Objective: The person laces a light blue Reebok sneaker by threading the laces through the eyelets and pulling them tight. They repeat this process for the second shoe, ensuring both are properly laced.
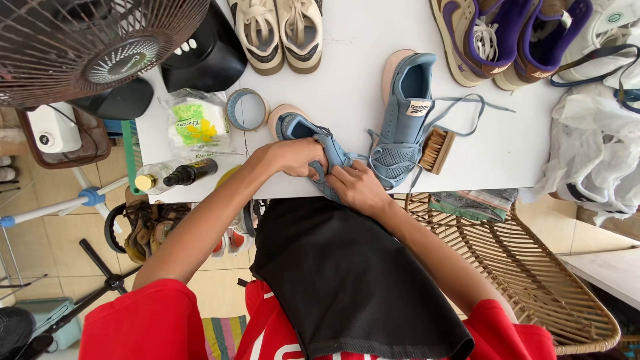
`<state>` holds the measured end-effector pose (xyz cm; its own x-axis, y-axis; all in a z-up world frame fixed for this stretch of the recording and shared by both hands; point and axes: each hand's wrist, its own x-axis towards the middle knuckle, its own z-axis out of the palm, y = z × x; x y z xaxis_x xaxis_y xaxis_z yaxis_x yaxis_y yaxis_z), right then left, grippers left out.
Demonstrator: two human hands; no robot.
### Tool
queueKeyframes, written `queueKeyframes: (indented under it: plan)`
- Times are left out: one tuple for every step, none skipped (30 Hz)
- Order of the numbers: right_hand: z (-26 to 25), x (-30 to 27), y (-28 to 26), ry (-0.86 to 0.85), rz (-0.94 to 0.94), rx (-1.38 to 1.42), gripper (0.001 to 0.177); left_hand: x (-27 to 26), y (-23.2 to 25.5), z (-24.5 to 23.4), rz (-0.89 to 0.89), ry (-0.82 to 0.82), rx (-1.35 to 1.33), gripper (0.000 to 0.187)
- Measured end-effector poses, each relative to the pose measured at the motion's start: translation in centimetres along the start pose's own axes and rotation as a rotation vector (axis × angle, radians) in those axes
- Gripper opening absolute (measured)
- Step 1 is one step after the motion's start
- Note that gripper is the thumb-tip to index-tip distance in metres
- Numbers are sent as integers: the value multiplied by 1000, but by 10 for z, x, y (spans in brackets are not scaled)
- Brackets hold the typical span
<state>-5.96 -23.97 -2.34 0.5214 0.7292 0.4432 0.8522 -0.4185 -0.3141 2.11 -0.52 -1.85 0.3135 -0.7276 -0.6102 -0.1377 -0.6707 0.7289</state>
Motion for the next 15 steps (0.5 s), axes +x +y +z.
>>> queueKeyframes:
  plan:
    - [0, 1, 1, 2, -2, -3, 32, 5, -4, 2, 0, 2, 3, 21]
    - [-1, 1, 2, 8, -17, -56, 30, 10, -8, 5, -3, 5, 20, 22]
    - [-1, 0, -2, 9, -27, -104, 28, 13, -12, 12, -7, 1, 29, 22]
    - [4, -3, -6, 6, -22, -100, 28, 11, -13, 11, -7, -4, 26, 22]
    - [9, -6, -7, 7, -18, -152, 26, 11, -12, 8, 2, -1, 40, 21]
    - [13, -10, -9, 7, -14, -203, 23, 11, -11, 5, 11, 2, 54, 19]
    - [9, -7, -9, 9, -12, -205, 23, 2, -1, 0, 11, 0, 56, 19]
    - [5, -4, -9, 27, -1, -210, 23, -6, 8, -5, 4, 16, 48, 20]
    - [0, -2, -10, 44, 10, -216, 23, -14, 19, -10, -1, 32, 39, 21]
    - [-2, 3, -10, 45, 13, -218, 23, -12, 16, -10, 0, 30, 41, 21]
    - [-6, 5, -10, 73, 63, -122, 20, -10, 14, -9, -18, 23, 36, 23]
    - [-9, 7, -11, 101, 113, -26, 19, -7, 12, -7, -37, 16, 32, 26]
    - [-13, 12, -15, 102, 115, -28, 19, -5, 11, -8, -35, 15, 33, 26]
    - [-16, 17, -19, 147, 125, -53, 17, -2, 9, -9, -28, -28, 5, 26]
    - [-21, 20, -23, 188, 135, -78, 14, 0, 8, -8, -19, -72, -27, 25]
